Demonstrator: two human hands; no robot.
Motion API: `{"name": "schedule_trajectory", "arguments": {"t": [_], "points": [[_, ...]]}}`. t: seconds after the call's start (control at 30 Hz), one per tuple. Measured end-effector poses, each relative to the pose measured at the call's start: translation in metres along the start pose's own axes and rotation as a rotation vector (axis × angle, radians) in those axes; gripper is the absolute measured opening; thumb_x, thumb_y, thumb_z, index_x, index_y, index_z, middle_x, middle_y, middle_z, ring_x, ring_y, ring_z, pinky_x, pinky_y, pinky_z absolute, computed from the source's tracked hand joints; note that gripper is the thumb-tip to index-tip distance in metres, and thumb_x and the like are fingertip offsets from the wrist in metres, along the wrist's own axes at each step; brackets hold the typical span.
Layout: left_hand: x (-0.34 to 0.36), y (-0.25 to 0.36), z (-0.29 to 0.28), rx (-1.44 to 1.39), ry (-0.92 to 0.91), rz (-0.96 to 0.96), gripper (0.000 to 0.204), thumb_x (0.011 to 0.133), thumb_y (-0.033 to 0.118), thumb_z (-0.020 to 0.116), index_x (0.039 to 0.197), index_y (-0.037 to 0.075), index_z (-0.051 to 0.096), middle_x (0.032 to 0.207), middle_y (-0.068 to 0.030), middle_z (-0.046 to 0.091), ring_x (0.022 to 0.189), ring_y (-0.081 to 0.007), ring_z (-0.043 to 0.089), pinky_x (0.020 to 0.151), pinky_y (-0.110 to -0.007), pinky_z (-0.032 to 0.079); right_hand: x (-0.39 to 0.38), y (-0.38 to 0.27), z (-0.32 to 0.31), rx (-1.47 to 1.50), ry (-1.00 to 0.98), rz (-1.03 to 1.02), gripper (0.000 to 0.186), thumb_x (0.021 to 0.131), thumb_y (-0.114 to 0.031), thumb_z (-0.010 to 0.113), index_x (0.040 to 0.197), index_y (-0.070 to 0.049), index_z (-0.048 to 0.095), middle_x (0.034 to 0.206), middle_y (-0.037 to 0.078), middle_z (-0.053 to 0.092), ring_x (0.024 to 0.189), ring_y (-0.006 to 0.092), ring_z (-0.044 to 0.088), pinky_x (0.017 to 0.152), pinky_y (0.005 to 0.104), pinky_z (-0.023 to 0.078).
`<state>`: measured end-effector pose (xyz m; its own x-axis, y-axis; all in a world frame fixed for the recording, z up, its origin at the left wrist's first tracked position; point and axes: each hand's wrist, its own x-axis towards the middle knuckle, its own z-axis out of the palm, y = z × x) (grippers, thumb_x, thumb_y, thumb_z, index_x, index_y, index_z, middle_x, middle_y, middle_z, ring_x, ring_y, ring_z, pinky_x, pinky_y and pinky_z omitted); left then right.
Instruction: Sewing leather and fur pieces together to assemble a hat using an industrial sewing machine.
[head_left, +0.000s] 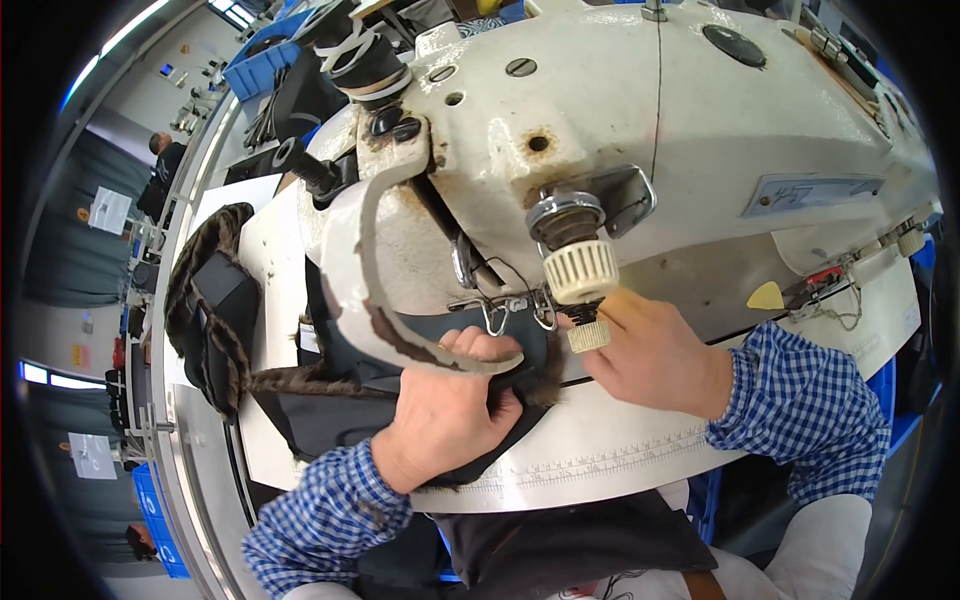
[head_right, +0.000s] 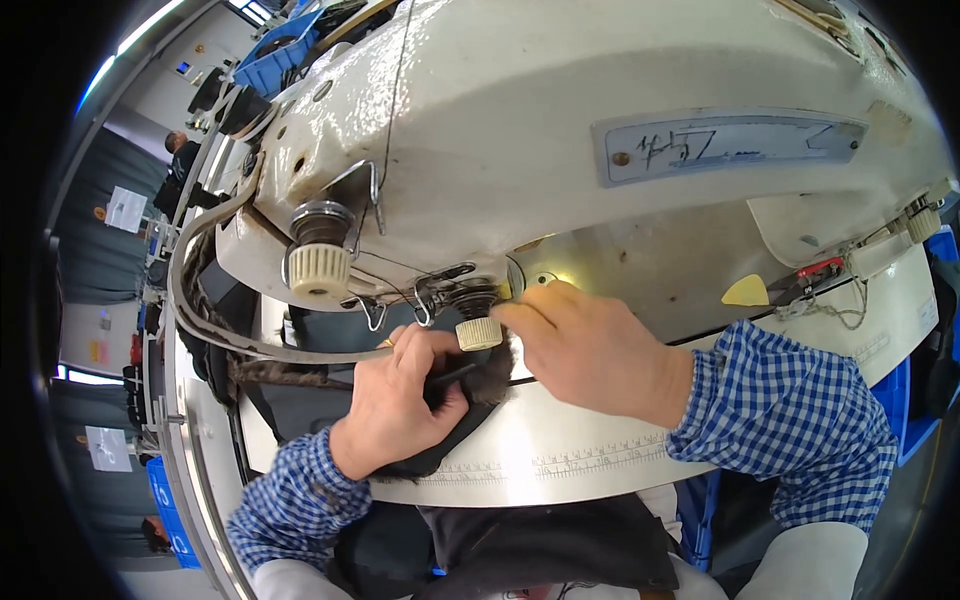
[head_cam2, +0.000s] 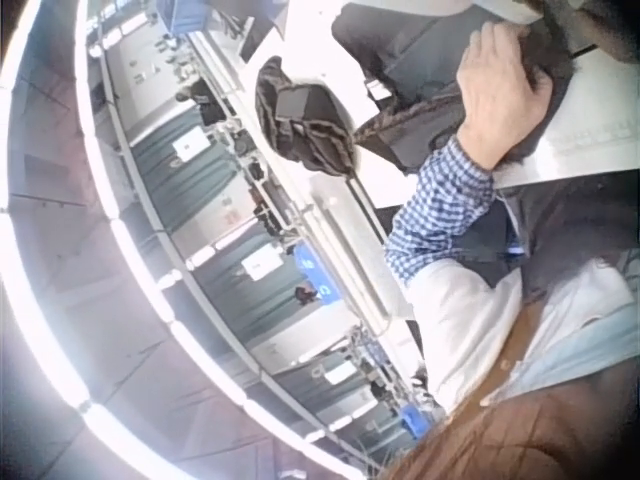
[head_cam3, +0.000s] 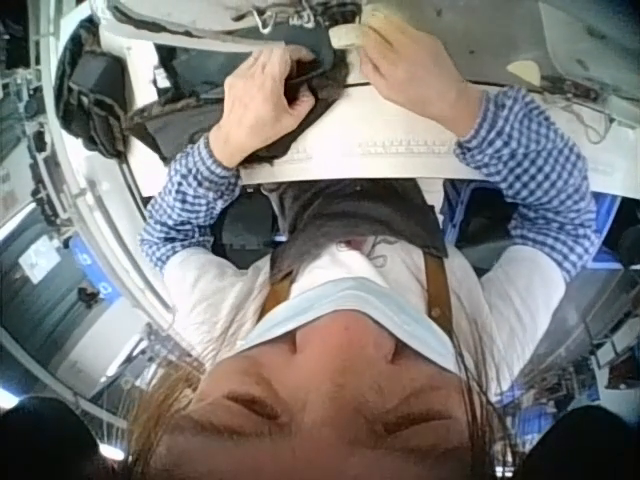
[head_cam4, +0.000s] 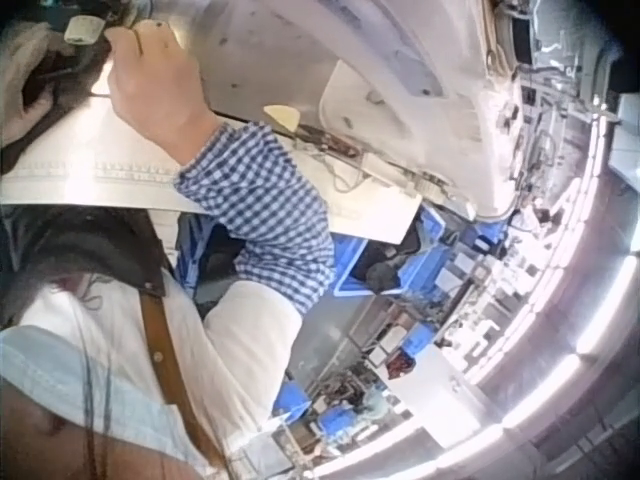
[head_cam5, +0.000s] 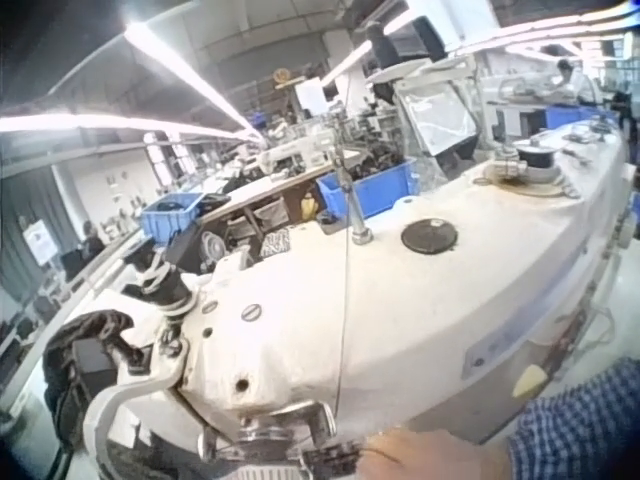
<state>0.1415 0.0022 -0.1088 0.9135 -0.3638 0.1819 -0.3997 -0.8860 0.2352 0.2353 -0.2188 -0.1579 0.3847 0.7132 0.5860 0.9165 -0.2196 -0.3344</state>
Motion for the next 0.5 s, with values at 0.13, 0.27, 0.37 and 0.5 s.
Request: {"name": "schedule_trajectory", "arguments": {"t": [0.13, 0.27, 0.37, 0.5], "points": [[-0.002, 0.006, 0.007, -0.002, 0.060, -0.179, 0.058, 0.075, 0.010, 0.076, 0.130, 0.004, 0.060, 0.080, -0.0066, 0.056, 0.066, -0.0257, 0.061, 0.055, -0.035, 0.048, 0.001, 0.001, -0.001, -0.110, -0.096, -0.013, 0.041, 0.077, -0.010, 0.069, 0.116, 0.001, 0.063, 0.094, 0.007, 0.059, 0.084, 0.0213, 0.061, 0.064, 0.0299, 0.054], [-0.009, 0.004, 0.012, 0.025, 0.051, -0.175, 0.056, 0.076, 0.011, 0.074, 0.131, 0.012, 0.067, 0.085, -0.0081, 0.054, 0.074, -0.0270, 0.059, 0.060, -0.039, 0.047, 0.003, -0.001, 0.000, -0.151, -0.136, -0.046, 0.036, 0.078, -0.012, 0.068, 0.112, 0.000, 0.065, 0.093, 0.007, 0.056, 0.082, 0.0202, 0.060, 0.062, 0.0294, 0.052], [-0.007, 0.005, 0.011, 0.015, 0.102, -0.148, 0.047, 0.075, 0.008, 0.075, 0.122, 0.009, 0.070, 0.090, -0.0087, 0.057, 0.069, -0.0261, 0.060, 0.057, -0.038, 0.048, 0.005, -0.002, -0.001, -0.214, -0.207, -0.115, 0.031, 0.078, -0.012, 0.068, 0.108, -0.003, 0.068, 0.091, 0.006, 0.054, 0.080, 0.0197, 0.059, 0.060, 0.0293, 0.050], [-0.003, 0.006, 0.009, 0.044, 0.101, -0.074, 0.043, 0.072, 0.005, 0.077, 0.115, 0.007, 0.072, 0.108, -0.0110, 0.059, 0.067, -0.0257, 0.063, 0.055, -0.036, 0.050, 0.007, -0.003, -0.003, -0.190, -0.241, -0.085, 0.027, 0.077, -0.013, 0.068, 0.103, -0.006, 0.069, 0.090, 0.005, 0.052, 0.079, 0.0201, 0.058, 0.059, 0.0299, 0.048]]}}
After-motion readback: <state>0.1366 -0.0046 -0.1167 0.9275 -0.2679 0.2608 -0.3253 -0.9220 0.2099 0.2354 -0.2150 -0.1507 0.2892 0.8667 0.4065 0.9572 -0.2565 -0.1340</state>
